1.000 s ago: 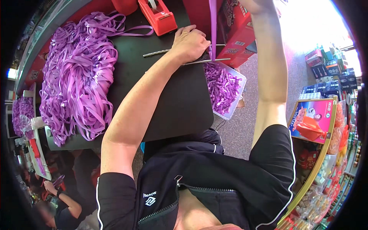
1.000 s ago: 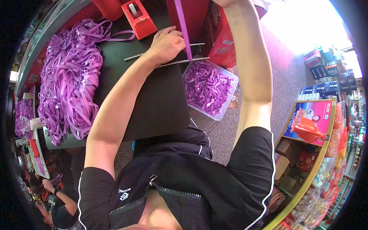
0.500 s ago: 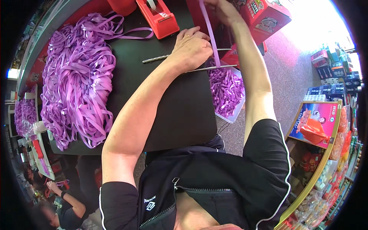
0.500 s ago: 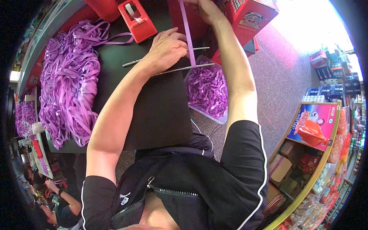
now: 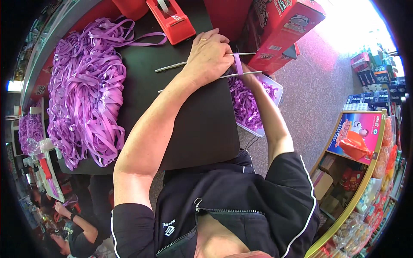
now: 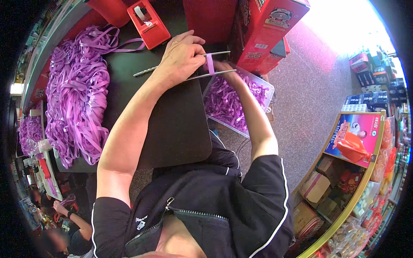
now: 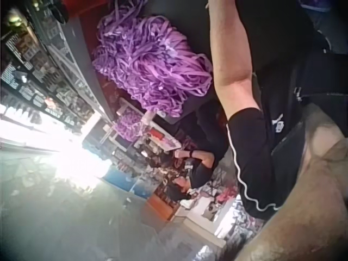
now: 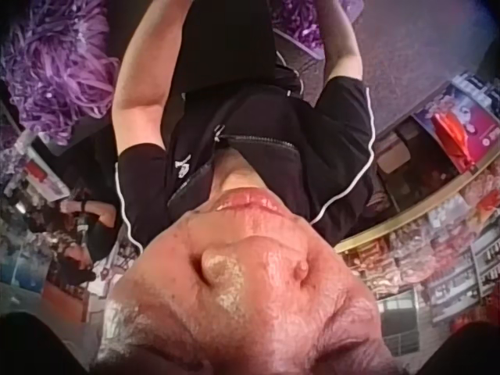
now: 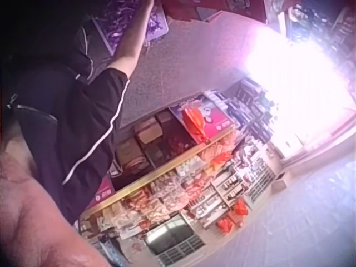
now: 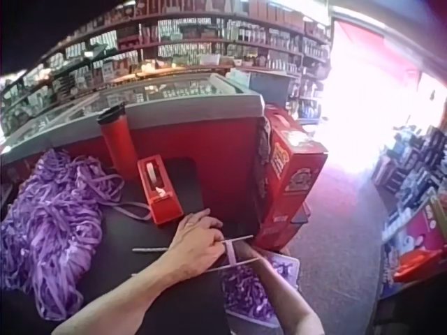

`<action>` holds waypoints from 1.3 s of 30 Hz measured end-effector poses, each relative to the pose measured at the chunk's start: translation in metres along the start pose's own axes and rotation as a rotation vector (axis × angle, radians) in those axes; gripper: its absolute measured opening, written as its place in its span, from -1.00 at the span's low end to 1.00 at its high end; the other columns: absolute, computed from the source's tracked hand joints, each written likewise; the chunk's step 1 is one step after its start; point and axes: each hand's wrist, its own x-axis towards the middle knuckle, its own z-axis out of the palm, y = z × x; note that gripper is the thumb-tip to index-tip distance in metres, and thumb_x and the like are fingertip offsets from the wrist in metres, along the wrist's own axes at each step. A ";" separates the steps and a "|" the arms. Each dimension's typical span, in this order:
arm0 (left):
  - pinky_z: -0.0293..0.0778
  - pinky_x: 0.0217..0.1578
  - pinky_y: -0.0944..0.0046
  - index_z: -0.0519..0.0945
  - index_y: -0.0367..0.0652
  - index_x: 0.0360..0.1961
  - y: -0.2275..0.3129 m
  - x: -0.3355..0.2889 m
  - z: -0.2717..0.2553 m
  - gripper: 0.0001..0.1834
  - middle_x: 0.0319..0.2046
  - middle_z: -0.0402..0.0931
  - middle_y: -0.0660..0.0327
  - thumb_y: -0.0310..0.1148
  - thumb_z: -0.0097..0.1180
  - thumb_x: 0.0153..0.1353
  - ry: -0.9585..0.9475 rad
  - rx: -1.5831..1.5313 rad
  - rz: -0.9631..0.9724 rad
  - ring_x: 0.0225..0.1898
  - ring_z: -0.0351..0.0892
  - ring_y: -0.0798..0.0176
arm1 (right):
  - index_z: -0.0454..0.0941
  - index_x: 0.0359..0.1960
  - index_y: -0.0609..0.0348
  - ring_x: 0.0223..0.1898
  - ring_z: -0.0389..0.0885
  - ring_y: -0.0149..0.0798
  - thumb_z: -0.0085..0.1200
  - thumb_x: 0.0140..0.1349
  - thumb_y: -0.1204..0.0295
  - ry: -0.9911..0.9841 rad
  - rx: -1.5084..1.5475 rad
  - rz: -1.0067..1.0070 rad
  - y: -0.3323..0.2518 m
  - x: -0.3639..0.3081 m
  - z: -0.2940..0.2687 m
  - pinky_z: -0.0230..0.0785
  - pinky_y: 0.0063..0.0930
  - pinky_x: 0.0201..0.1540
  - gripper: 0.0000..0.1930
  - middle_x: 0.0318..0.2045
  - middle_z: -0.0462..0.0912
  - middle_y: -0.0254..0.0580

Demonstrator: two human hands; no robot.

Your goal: Tying purple ribbon loops using a small metal jig on a work table.

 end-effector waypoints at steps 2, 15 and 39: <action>0.05 0.29 0.05 0.68 -0.15 -0.32 0.003 0.001 -0.006 -0.75 0.10 0.47 0.14 -0.31 0.07 0.03 -0.005 -0.026 -0.014 0.32 0.17 0.02 | 0.59 -0.09 0.27 -0.01 0.51 -0.18 -0.29 0.42 0.18 0.141 -0.169 -0.144 -0.001 -0.050 0.013 0.23 -0.35 0.16 -0.55 -0.13 0.62 -0.10; 0.08 0.30 0.09 0.72 -0.02 -0.25 -0.002 0.002 0.002 -0.72 0.14 0.45 0.16 -0.33 0.05 0.03 0.042 -0.056 0.014 0.32 0.18 0.04 | 0.65 -0.29 0.27 -0.11 0.36 -0.41 -0.10 0.39 0.28 0.387 0.103 -0.115 -0.029 -0.201 0.067 0.16 -0.52 0.00 -0.67 -0.23 0.42 -0.37; -0.02 0.32 0.06 0.74 0.06 -0.27 -0.008 0.002 0.008 -0.72 0.11 0.47 0.17 -0.26 0.07 0.03 0.051 -0.088 0.031 0.32 0.17 0.04 | 0.61 -0.48 0.24 -0.17 0.35 -0.26 -0.10 0.16 0.24 0.603 -0.261 -0.390 -0.175 -0.227 0.094 0.13 -0.37 0.00 -0.67 -0.35 0.43 -0.20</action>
